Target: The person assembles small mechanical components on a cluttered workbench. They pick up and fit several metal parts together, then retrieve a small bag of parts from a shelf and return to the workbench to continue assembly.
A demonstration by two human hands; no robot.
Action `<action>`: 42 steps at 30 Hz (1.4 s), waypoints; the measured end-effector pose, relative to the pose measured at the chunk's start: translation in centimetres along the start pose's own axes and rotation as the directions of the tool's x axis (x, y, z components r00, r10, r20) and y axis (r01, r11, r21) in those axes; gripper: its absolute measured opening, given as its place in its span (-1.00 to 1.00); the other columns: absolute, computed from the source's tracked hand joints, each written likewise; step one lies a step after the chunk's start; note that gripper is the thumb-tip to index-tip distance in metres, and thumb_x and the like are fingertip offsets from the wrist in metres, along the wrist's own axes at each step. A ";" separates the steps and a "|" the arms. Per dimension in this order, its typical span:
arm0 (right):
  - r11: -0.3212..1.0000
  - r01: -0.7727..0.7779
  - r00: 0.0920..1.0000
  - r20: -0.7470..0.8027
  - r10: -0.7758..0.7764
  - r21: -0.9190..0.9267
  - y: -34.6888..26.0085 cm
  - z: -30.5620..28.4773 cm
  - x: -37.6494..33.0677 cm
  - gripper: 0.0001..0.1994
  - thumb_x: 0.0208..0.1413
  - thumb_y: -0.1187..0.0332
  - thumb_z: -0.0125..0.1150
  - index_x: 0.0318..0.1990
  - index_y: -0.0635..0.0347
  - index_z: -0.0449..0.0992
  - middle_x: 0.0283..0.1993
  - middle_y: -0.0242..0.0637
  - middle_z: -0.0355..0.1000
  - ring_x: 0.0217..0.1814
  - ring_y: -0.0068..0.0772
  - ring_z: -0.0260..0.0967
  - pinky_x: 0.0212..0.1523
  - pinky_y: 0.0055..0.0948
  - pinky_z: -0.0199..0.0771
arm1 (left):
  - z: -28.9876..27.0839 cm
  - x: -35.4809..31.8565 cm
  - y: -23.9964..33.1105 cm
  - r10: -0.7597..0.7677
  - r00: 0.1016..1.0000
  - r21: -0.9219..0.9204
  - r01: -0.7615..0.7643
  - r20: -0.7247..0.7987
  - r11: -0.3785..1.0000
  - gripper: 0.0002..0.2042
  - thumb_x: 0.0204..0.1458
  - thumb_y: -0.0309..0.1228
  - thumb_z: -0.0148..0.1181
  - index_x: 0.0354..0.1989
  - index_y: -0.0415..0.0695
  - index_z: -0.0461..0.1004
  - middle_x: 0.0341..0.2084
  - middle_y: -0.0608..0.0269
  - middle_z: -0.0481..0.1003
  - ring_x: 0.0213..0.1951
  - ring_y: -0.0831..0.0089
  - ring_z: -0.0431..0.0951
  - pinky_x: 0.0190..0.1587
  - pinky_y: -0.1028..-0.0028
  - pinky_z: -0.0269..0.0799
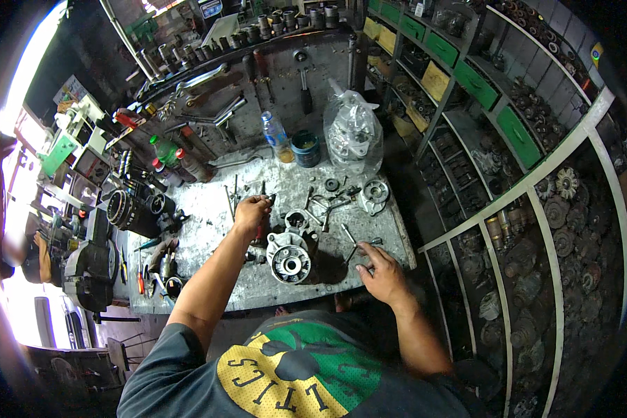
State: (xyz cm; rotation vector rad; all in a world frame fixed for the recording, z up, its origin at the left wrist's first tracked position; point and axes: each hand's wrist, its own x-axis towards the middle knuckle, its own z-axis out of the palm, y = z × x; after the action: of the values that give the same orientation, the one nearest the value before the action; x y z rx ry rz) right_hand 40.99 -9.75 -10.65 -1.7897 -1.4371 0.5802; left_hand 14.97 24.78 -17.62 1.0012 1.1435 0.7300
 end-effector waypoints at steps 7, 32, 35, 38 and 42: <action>0.990 -0.112 0.994 0.009 0.111 0.083 4.2 -4.2 -2.1 -0.40 0.24 0.49 0.45 0.45 0.19 0.50 0.21 -0.04 0.62 -0.17 -0.22 0.68 -0.05 -0.22 0.71 | -0.1 1.4 -0.5 0.148 0.983 0.263 -0.115 -0.111 0.958 -0.70 0.38 -0.53 0.28 0.23 -0.30 0.68 -0.16 0.19 0.76 -0.31 0.47 0.68 -0.26 0.48 0.56; 0.983 -0.081 0.923 0.360 0.136 -0.164 11.4 -10.9 -3.6 -0.37 0.28 0.39 0.46 0.50 0.19 0.47 0.16 -0.01 0.60 -0.12 -0.11 0.63 0.03 -0.17 0.68 | -0.1 -30.0 -10.0 0.289 0.731 0.255 -0.161 -0.618 0.953 -0.69 0.43 -0.42 0.29 0.27 -0.24 0.56 -0.48 0.42 0.46 -0.49 0.63 0.42 -0.43 0.50 0.37; 0.991 -0.012 0.918 0.391 0.063 -0.133 13.5 -12.4 -0.4 -0.39 0.27 0.39 0.46 0.48 0.21 0.49 0.15 -0.01 0.60 -0.13 -0.10 0.65 0.01 -0.18 0.69 | 3.5 -32.6 -15.9 0.158 0.725 0.136 -0.089 -0.671 0.987 -0.63 0.40 -0.43 0.34 0.31 -0.24 0.52 -0.45 0.37 0.51 -0.50 0.60 0.46 -0.42 0.49 0.43; 0.984 0.061 0.864 0.503 0.034 -0.170 16.4 -15.0 3.5 -0.35 0.29 0.35 0.46 0.52 0.09 0.44 0.21 -0.03 0.58 -0.11 -0.11 0.67 0.04 -0.17 0.70 | 7.4 -33.8 -20.6 -0.079 0.694 -0.108 0.001 -0.716 0.994 -0.51 0.36 -0.50 0.36 0.42 -0.25 0.40 -0.36 0.24 0.59 -0.48 0.54 0.52 -0.42 0.49 0.47; 0.993 0.015 0.832 0.552 0.052 -0.115 20.7 -19.6 8.2 -0.34 0.31 0.32 0.45 0.55 0.07 0.41 0.25 0.01 0.57 -0.05 -0.08 0.67 0.08 -0.10 0.71 | 14.5 -34.6 -25.7 -0.246 0.645 -0.311 0.014 -0.723 0.950 -0.34 0.34 -0.50 0.38 0.56 -0.23 0.21 -0.30 0.19 0.64 -0.44 0.52 0.57 -0.42 0.50 0.49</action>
State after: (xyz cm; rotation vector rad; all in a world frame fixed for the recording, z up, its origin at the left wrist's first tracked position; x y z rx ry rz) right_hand 70.39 -8.97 -13.99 -1.8051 -1.8687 1.1191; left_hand 18.82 -19.67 -26.49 0.3268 1.7548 1.2155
